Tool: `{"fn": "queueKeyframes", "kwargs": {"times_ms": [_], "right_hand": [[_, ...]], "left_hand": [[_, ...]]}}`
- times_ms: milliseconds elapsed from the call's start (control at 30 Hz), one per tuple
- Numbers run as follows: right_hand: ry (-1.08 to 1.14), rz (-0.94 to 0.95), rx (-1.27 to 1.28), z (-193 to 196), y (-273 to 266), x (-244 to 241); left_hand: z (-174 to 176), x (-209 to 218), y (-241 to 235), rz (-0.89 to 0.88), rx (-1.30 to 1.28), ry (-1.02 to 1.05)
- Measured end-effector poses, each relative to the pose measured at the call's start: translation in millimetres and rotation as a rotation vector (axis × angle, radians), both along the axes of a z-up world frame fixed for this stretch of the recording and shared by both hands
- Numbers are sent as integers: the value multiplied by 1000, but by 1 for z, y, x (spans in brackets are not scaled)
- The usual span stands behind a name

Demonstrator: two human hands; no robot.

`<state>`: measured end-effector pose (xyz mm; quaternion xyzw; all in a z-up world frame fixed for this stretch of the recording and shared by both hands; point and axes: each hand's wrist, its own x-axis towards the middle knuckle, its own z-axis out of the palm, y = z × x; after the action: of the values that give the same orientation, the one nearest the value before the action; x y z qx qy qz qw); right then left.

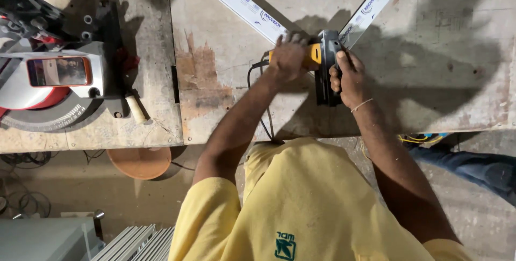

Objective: Assembling window frames using a pneumatic stapler.

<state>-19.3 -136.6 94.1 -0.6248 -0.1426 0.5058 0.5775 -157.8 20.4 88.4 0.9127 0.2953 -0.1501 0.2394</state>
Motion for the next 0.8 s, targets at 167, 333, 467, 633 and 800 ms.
{"fn": "queueKeyframes", "kwargs": {"times_ms": [167,333,467,633,800], "right_hand": [[1,22,-1,6,-1,-1],[-17,27,-3,6,2,0],[-24,37,-4,13,2,0],[-28,52,-6,5,0,1],[-39,60,-6,9,0,0]], "left_hand": [[-48,16,-37,-58,141,-77],[-54,-7,-73,-117,404,-298],[-17,-32,-103,-17,86,-352],[-57,-6,-74,71,263,-458],[-16,12,-22,100,177,-261]]}}
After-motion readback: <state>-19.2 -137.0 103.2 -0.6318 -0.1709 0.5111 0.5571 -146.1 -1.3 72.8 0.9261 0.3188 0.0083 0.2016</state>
